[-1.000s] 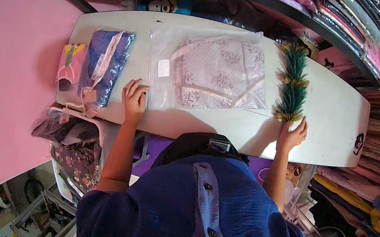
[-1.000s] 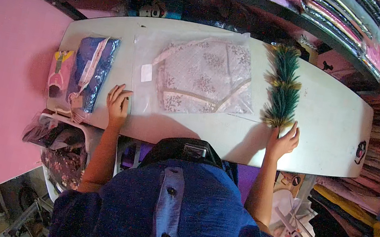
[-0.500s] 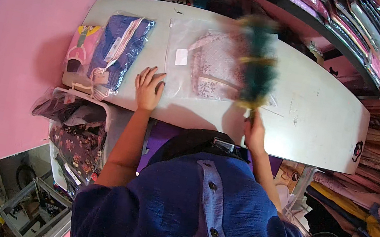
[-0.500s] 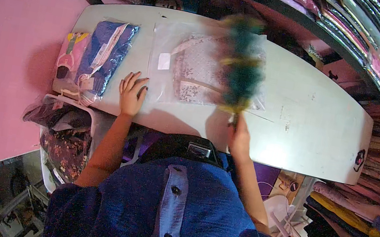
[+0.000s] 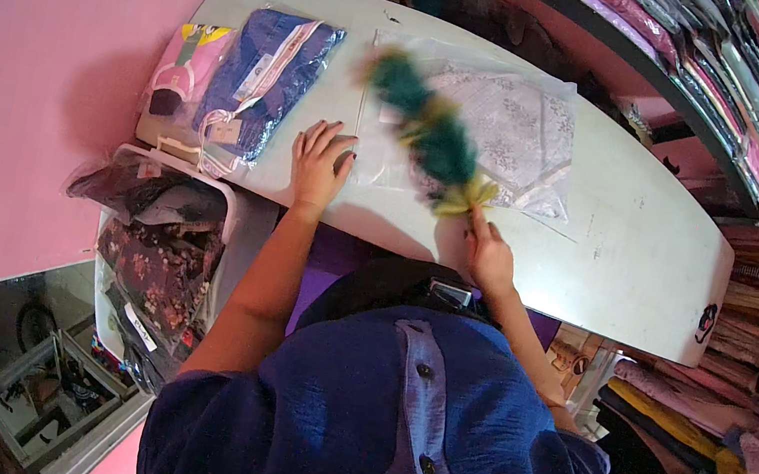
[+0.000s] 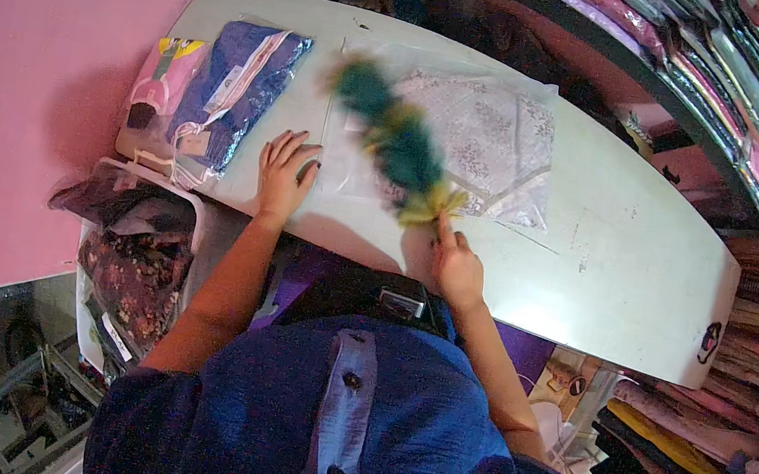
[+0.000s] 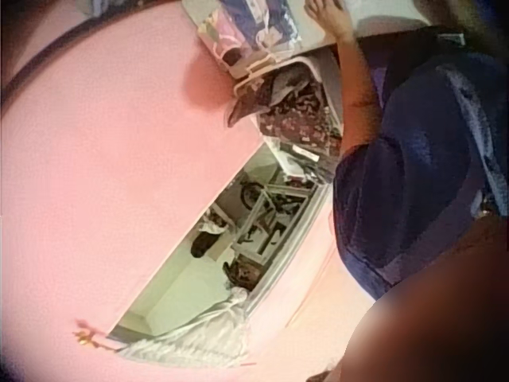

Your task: Dusting packaged clothes with a feather duster and organizing them on shelves in a stockroom.

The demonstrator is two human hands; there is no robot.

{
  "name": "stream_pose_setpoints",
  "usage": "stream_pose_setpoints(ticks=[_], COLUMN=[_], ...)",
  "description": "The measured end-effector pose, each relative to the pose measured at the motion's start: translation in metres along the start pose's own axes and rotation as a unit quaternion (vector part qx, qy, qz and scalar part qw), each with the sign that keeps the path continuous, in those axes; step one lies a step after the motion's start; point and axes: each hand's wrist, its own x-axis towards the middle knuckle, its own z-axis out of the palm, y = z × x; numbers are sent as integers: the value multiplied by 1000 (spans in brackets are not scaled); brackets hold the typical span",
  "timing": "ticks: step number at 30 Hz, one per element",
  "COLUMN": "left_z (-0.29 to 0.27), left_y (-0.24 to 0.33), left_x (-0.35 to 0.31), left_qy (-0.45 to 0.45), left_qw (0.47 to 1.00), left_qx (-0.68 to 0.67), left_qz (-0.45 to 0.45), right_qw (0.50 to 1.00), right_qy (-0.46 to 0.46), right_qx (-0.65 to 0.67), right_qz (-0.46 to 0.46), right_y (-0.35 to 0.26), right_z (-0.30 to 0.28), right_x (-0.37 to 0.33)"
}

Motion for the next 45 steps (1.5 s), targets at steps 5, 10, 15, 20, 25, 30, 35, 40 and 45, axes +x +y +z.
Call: stream_pose_setpoints(ticks=[5,10,15,20,25,30,35,40,45], left_z=[-5,-3,-4,-5,-6,-2,-1,-2,-4], left_y=[3,-2,13,9,16,7,12,10,13], left_x=[4,-4,1,0,6,1,3,3,6], left_qy=[19,31,-37,-96,-105,-54,-52,-52,-76], left_qw=[996,998,999,993,993,997,997,998,996], left_qx=[-74,-12,33,56,45,33,28,21,24], left_qz=[-34,-50,-22,33,33,42,41,38,35], right_qw=[998,965,999,999,993,996,990,996,987], right_qy=[-12,-43,30,2,57,43,101,12,92], right_qx=[42,78,-6,-3,-64,-61,-91,-81,-108], right_qz=[-48,-246,-16,-41,76,-43,48,-36,71], right_y=[6,12,22,6,7,-4,-4,-9,15], right_z=[7,-5,-14,-29,-26,-21,-22,-20,-31], right_x=[1,-14,-17,-13,10,27,46,44,43])
